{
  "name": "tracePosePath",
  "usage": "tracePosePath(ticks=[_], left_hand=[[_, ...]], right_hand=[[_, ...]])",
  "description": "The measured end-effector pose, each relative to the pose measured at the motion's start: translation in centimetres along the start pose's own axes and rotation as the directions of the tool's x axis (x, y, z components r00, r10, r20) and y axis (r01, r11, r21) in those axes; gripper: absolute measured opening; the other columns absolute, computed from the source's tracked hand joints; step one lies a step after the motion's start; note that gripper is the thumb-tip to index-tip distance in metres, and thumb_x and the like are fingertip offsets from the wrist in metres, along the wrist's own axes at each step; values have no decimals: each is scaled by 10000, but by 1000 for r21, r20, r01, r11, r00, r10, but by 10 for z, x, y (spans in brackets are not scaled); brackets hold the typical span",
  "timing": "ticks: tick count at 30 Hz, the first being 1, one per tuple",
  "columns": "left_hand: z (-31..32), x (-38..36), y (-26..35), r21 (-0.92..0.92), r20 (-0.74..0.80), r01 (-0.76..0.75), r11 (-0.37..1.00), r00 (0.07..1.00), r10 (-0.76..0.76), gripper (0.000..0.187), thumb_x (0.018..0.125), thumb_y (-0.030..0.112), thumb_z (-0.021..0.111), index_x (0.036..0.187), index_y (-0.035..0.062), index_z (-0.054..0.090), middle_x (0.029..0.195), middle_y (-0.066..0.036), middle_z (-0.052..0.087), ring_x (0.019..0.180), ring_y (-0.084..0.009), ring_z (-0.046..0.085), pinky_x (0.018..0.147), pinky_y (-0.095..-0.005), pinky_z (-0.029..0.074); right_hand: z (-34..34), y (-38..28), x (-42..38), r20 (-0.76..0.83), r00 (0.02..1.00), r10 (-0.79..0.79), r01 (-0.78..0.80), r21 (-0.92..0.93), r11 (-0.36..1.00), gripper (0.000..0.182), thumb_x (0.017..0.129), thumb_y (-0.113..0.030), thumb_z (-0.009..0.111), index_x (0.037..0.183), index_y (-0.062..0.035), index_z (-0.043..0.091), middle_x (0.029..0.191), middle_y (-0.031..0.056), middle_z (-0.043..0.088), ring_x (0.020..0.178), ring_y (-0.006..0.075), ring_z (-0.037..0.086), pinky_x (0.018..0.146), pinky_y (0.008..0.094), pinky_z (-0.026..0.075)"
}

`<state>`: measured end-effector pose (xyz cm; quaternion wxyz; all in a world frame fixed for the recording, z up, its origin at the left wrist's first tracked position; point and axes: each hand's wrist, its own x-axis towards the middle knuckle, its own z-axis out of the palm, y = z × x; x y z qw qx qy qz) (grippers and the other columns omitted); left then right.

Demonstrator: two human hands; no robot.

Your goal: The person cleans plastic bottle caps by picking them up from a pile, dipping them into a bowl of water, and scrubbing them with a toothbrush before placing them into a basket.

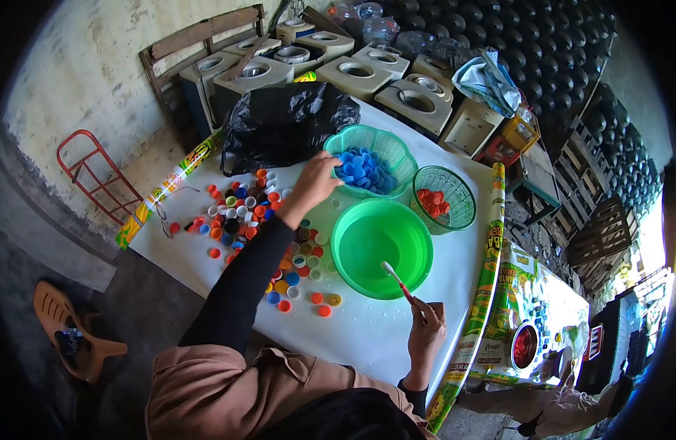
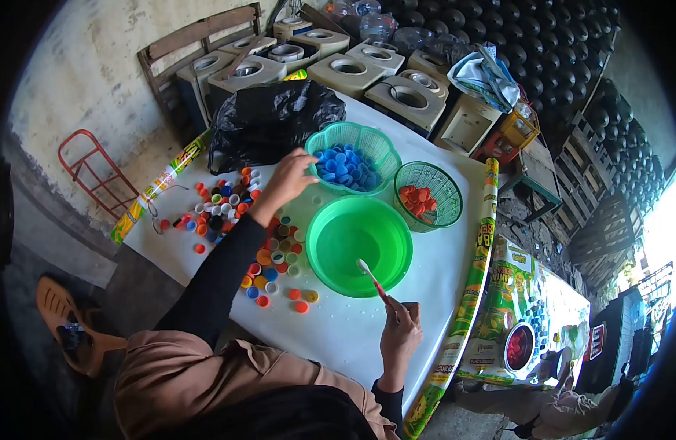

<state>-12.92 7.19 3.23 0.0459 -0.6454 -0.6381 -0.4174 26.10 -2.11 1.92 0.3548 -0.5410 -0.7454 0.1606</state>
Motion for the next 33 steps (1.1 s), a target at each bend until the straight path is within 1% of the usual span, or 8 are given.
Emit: tracePosePath(ticks=[3,4,10,16,22,25,28,33], left_hand=[[-42,-48,-12,-43,131,216,976,969,-208,266,778,59,807,1015,6,698,942,-113,646,863,-230,681,750,-345,542],[-59,-65,-6,2,97,251,968,963,-250,199,792,48,788,965,-10,708,953,-142,667,845,-276,695,719,-364,550],[-110,-152,-4,16,-57,503,864,863,-502,154,827,11,754,973,-22,714,929,-126,689,826,-240,702,731,-334,545],[-113,-206,5,-9,-222,598,802,781,-584,149,835,-18,741,980,-17,708,936,-119,684,792,-228,698,702,-336,546],[-115,-223,-1,-68,-267,639,767,729,-631,137,850,-34,721,986,-16,706,932,-120,678,758,-222,688,684,-328,546],[-122,-229,-3,-76,-323,617,783,727,-605,138,862,-39,707,998,-16,704,940,-124,677,755,-225,690,687,-328,547],[-124,-235,-9,-85,-364,605,792,721,-590,156,846,-41,721,1001,-30,706,927,-130,694,751,-209,694,672,-305,539],[-122,-237,-10,-123,-303,634,764,709,-637,195,827,-3,758,1010,-28,696,923,-132,681,759,-214,684,676,-310,537]], right_hand=[[0,2,1,1,1000,6,-6,5,1000,162,859,-97,756,1011,-147,785,860,47,638,678,201,649,589,352,491],[1,3,2,2,1000,12,-12,16,1000,166,858,-94,756,1014,-145,784,860,48,639,678,202,650,591,350,494],[7,7,3,27,1000,-4,3,20,1000,206,850,-65,754,1045,-128,774,875,56,635,703,211,650,603,345,510],[10,15,0,63,996,-57,59,-29,998,241,861,-45,735,1091,-112,756,923,63,617,712,202,626,592,344,500],[10,11,-7,98,994,-42,47,-52,998,250,858,-41,729,1099,-106,748,927,70,613,680,193,586,565,340,472],[13,11,-13,147,988,52,-49,-18,999,235,863,-40,724,1091,-92,740,921,78,611,704,208,596,565,348,474],[19,9,-18,128,992,15,-13,-11,1000,224,870,-39,717,1089,-82,732,913,89,609,726,225,604,560,354,475],[21,-3,-19,147,989,18,-13,-35,999,221,878,-31,707,1092,-83,727,914,98,607,740,243,611,560,369,483]])
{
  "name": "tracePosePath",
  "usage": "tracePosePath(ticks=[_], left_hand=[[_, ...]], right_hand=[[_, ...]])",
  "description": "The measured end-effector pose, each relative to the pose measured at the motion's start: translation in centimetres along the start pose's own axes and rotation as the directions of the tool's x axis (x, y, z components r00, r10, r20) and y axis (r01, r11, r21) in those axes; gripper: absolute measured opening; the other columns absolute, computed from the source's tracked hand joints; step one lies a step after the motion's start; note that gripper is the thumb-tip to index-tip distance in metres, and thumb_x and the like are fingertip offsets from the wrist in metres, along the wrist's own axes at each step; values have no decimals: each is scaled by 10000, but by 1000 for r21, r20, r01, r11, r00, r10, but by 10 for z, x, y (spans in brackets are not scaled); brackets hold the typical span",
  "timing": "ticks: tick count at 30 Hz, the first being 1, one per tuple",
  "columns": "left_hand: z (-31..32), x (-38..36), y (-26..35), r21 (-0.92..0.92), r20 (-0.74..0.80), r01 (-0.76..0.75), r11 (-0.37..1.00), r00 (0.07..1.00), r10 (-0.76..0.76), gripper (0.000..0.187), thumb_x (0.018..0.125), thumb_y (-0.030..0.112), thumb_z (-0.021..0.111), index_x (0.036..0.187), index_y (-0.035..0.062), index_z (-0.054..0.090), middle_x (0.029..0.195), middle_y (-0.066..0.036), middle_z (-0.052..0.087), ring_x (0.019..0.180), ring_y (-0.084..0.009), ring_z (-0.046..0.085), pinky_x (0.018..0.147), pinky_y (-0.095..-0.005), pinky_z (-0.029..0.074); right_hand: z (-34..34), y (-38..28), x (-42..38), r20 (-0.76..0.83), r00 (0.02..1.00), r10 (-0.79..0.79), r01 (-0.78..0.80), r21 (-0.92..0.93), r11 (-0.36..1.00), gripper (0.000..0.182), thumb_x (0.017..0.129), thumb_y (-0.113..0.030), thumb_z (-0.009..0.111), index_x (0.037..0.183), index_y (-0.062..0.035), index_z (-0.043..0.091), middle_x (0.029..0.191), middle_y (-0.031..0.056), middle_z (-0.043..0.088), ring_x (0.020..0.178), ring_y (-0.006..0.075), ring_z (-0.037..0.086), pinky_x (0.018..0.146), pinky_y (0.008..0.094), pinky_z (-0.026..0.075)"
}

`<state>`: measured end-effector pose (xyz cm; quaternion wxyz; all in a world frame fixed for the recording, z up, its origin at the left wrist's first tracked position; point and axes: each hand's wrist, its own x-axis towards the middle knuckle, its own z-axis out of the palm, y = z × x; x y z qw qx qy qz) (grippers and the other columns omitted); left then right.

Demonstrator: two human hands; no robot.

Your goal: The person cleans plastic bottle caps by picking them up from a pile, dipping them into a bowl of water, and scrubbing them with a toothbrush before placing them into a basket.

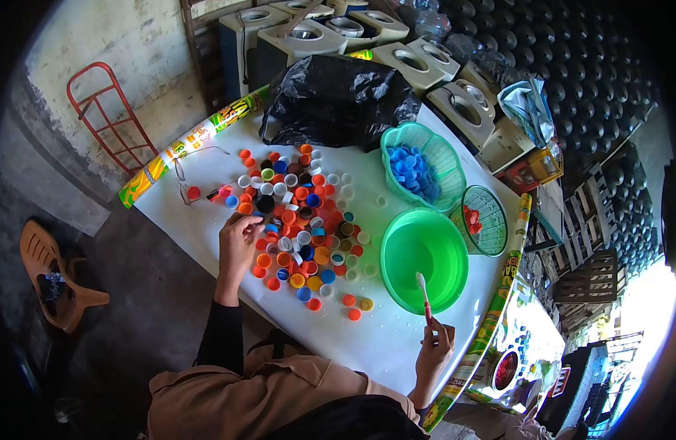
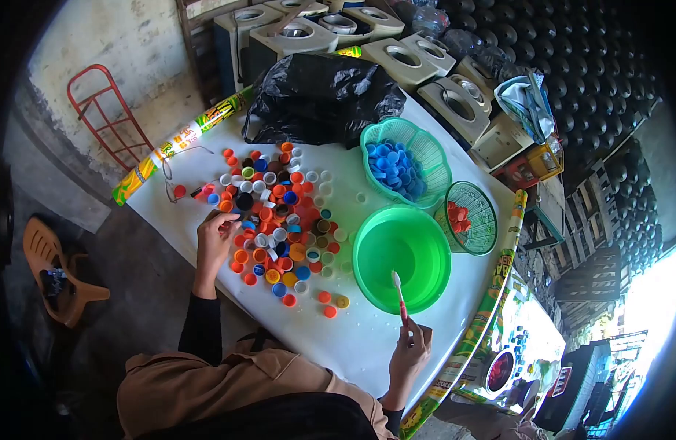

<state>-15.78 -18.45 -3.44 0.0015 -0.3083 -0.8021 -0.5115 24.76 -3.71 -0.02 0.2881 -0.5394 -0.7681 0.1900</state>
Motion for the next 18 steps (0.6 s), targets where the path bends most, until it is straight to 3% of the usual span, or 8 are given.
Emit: tracePosePath(ticks=[5,9,13,18], left_hand=[[11,-3,-4,95,69,-42,995,997,35,239,824,77,788,1034,6,698,972,-144,638,779,-272,654,720,-372,539],[16,0,-9,71,134,37,997,990,-46,250,815,52,788,1038,9,683,966,-131,641,823,-278,654,752,-388,535],[13,10,-11,115,221,9,993,975,-35,195,804,14,783,930,-6,636,923,-128,626,815,-279,645,724,-393,514],[11,15,-7,-7,234,-8,1000,972,9,230,782,-55,773,891,0,579,947,-130,604,800,-276,623,714,-402,500]], right_hand=[[2,-5,-2,-17,999,33,-33,-25,999,217,886,-37,698,1094,-88,729,922,95,611,738,245,617,583,370,489],[-2,-24,-2,-28,999,37,-40,-115,993,206,892,-76,697,1094,-100,732,934,76,632,756,242,641,617,372,495],[-7,-45,16,-15,997,71,-73,-197,978,209,892,-116,703,1099,-124,737,944,66,651,795,250,670,648,387,505],[10,-54,63,-52,997,-56,33,-377,926,249,881,-132,706,1125,-157,743,998,67,662,834,283,687,696,408,525]])
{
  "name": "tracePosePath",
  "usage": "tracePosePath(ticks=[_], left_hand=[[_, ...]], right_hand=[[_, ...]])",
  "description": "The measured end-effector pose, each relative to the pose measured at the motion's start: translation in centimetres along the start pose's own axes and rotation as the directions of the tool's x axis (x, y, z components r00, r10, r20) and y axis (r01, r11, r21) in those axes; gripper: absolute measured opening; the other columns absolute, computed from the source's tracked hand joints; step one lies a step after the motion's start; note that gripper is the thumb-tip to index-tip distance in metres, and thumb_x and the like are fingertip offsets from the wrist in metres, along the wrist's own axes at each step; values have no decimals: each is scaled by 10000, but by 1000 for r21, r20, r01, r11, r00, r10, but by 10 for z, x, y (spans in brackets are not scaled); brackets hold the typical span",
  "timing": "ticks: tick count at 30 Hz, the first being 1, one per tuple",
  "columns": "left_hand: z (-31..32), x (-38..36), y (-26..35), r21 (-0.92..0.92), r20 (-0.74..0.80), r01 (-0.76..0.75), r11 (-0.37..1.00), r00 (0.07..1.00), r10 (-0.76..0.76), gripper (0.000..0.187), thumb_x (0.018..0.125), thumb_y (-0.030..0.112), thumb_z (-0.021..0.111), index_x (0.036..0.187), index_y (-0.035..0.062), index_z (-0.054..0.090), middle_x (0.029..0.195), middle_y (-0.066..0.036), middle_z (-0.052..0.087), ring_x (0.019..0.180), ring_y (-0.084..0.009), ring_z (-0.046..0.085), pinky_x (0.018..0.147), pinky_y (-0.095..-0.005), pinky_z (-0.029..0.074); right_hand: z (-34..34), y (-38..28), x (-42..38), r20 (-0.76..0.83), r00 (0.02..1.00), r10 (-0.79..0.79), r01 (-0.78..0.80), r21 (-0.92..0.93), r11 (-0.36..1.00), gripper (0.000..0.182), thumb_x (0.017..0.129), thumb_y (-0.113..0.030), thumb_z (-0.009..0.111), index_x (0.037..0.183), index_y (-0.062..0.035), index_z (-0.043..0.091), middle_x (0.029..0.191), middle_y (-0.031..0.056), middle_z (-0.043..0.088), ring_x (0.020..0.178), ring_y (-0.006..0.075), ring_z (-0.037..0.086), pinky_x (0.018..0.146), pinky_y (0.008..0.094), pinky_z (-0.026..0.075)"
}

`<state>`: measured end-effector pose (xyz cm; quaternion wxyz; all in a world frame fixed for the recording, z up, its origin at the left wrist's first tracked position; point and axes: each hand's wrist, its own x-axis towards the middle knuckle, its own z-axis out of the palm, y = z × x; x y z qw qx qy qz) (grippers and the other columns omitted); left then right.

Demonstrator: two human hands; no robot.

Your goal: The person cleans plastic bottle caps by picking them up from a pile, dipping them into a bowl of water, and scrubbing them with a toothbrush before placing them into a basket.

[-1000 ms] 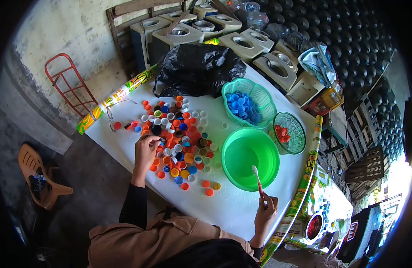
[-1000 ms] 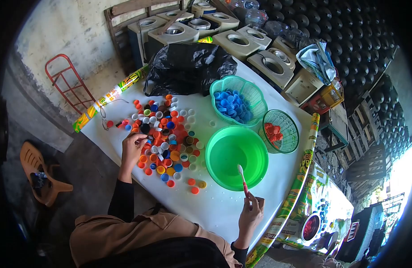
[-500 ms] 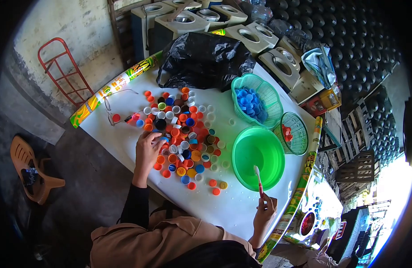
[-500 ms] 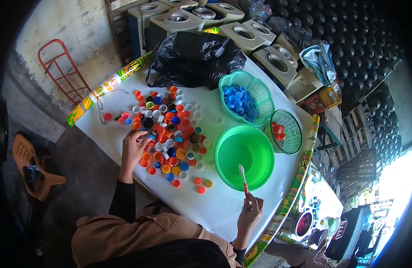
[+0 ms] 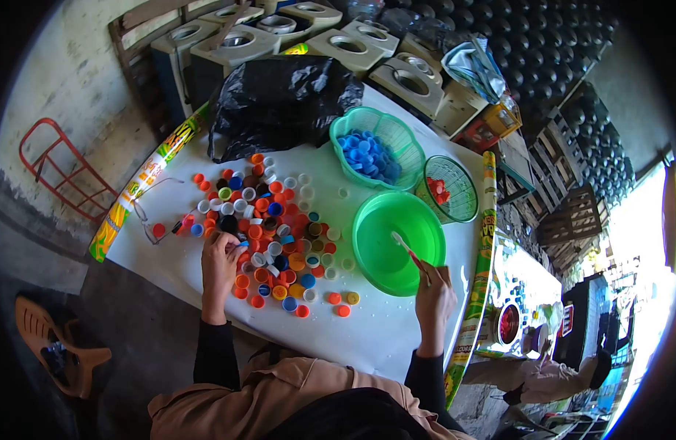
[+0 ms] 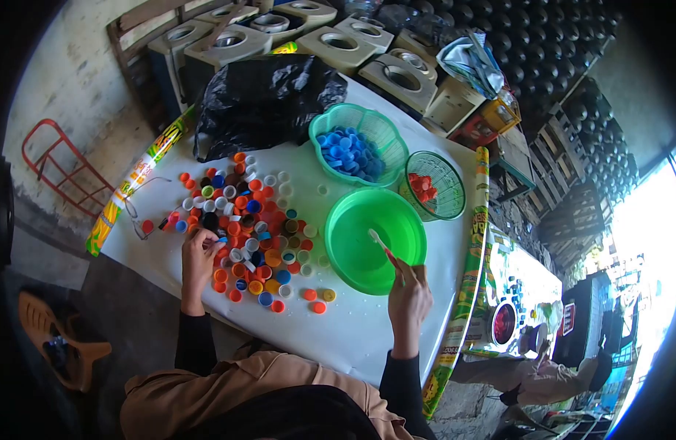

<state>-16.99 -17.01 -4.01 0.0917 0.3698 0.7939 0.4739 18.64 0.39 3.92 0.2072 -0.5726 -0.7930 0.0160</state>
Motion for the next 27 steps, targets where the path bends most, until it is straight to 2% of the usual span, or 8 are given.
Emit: tracePosePath(ticks=[3,4,7,9,12,20,23,27], left_hand=[[-4,4,19,14,-71,-194,981,978,195,250,778,-85,761,912,-6,566,977,-133,607,819,-269,625,707,-398,506],[-5,5,30,0,-61,-165,986,984,165,224,820,-70,741,933,-14,556,1056,-143,645,886,-248,673,745,-359,551],[12,8,51,-328,-35,-110,938,994,104,190,874,-48,712,963,-17,547,1135,-160,671,964,-226,703,821,-327,581],[37,9,72,-714,129,23,700,987,99,159,924,-32,680,982,-13,534,1144,-156,676,1008,-174,678,871,-294,567],[81,4,112,-784,327,173,596,931,160,134,924,15,702,976,13,578,1084,-112,690,980,-143,675,872,-272,559],[174,7,157,-742,654,580,336,736,174,158,899,28,742,902,26,584,962,-90,709,888,-136,692,859,-297,580],[189,2,159,-769,621,520,373,746,239,122,906,22,727,932,37,609,933,-76,711,884,-141,699,863,-307,591],[187,2,165,-620,404,-25,784,847,346,257,831,-24,776,1029,-9,614,1008,-102,711,933,-169,702,882,-318,593]], right_hand=[[6,-7,12,43,996,-77,76,25,997,243,866,-125,711,1101,-166,757,1019,67,667,841,288,689,697,394,529],[7,-7,14,65,995,-76,73,41,996,237,864,-124,712,1093,-165,759,1020,66,667,840,289,689,697,394,529],[2,-9,7,26,999,-25,23,80,997,194,878,-127,708,1060,-156,768,997,62,668,822,282,688,683,389,522],[-4,-5,-2,-3,999,39,-38,176,984,173,894,-138,703,1051,-154,771,965,61,666,793,270,682,664,388,509],[-14,9,-17,-2,989,150,-147,157,976,160,908,-204,713,1045,-153,777,929,63,668,748,269,668,639,395,480],[-9,10,-50,-165,975,152,-57,475,878,143,950,-166,680,1062,-150,767,842,75,592,670,207,578,585,351,439],[0,12,-51,-176,972,154,-65,429,901,149,951,-166,676,1072,-146,760,861,79,601,682,227,598,595,359,455],[-14,16,-44,-179,964,197,-122,361,925,142,943,-178,680,1053,-162,769,858,62,613,698,243,626,590,367,460]])
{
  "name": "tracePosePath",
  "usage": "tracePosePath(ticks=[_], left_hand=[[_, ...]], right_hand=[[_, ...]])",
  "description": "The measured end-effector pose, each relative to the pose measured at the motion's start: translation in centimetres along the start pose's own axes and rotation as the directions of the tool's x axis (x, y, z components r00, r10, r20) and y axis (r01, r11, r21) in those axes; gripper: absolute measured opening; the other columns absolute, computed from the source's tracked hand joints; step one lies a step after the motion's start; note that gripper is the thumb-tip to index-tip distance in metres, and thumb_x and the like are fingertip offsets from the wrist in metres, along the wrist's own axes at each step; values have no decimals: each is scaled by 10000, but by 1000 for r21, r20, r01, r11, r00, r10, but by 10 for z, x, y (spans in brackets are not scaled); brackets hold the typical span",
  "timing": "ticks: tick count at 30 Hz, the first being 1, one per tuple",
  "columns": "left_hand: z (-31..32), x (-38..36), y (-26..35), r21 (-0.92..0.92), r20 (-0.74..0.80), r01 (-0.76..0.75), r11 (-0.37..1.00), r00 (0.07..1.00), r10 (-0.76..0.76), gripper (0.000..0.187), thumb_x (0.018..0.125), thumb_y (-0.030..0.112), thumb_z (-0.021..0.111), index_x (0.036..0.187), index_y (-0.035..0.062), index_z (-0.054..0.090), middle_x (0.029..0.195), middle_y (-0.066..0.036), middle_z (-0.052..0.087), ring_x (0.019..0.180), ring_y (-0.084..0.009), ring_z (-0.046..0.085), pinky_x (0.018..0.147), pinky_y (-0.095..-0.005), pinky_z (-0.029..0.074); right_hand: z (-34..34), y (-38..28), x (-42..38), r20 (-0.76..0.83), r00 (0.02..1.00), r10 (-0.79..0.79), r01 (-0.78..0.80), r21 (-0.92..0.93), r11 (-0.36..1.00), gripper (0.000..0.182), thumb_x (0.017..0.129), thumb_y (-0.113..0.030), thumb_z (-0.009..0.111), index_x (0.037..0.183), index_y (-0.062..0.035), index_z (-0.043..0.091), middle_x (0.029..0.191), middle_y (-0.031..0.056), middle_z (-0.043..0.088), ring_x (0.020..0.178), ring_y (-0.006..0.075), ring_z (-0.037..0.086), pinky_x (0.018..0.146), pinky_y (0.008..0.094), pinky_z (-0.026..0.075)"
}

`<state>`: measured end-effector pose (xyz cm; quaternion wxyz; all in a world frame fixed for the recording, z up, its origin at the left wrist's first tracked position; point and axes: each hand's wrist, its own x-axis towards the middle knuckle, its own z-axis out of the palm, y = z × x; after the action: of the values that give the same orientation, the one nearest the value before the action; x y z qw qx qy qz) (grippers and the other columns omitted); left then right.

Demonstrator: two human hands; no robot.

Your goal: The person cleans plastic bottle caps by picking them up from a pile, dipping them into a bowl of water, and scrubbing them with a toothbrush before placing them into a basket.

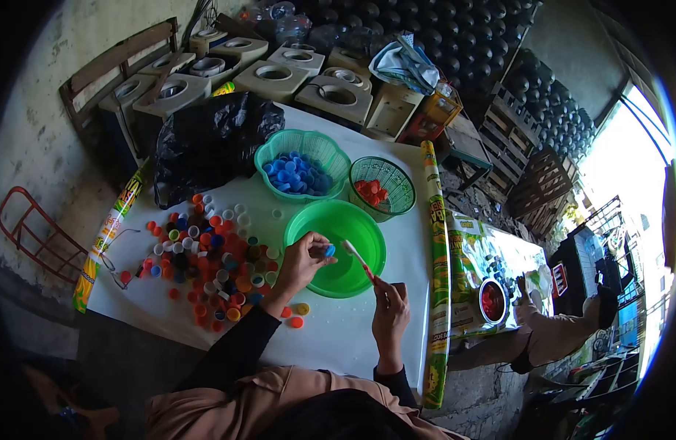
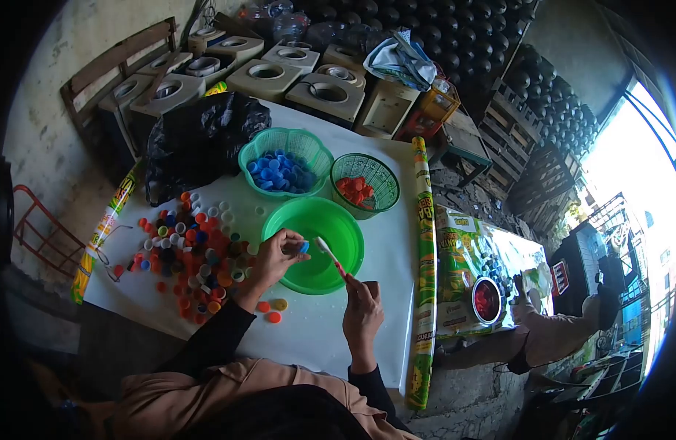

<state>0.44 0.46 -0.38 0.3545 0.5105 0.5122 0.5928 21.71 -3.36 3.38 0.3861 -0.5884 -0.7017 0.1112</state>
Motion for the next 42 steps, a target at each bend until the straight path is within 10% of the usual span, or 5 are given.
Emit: tracePosePath(ticks=[12,31,42], left_hand=[[-9,14,7,554,174,-255,793,966,189,453,701,-79,785,1105,14,605,1068,-137,701,1045,-338,641,877,-414,529],[1,17,-4,457,183,-225,861,971,157,437,673,-106,781,1061,-10,606,974,-183,704,907,-348,681,804,-410,534],[-9,20,-10,462,110,-39,886,994,-13,157,910,88,710,954,-59,674,809,-173,709,796,-229,745,679,-315,573]], right_hand=[[0,5,32,157,972,-175,209,-228,951,213,919,-139,658,1075,-214,782,853,54,584,733,262,650,619,400,494],[-6,6,44,250,943,-221,240,-45,970,192,923,-157,662,1050,-214,795,889,48,629,702,269,661,590,397,493],[9,13,49,230,937,-262,287,-82,954,250,901,-124,636,1059,-242,789,920,65,633,732,282,674,612,401,504]])
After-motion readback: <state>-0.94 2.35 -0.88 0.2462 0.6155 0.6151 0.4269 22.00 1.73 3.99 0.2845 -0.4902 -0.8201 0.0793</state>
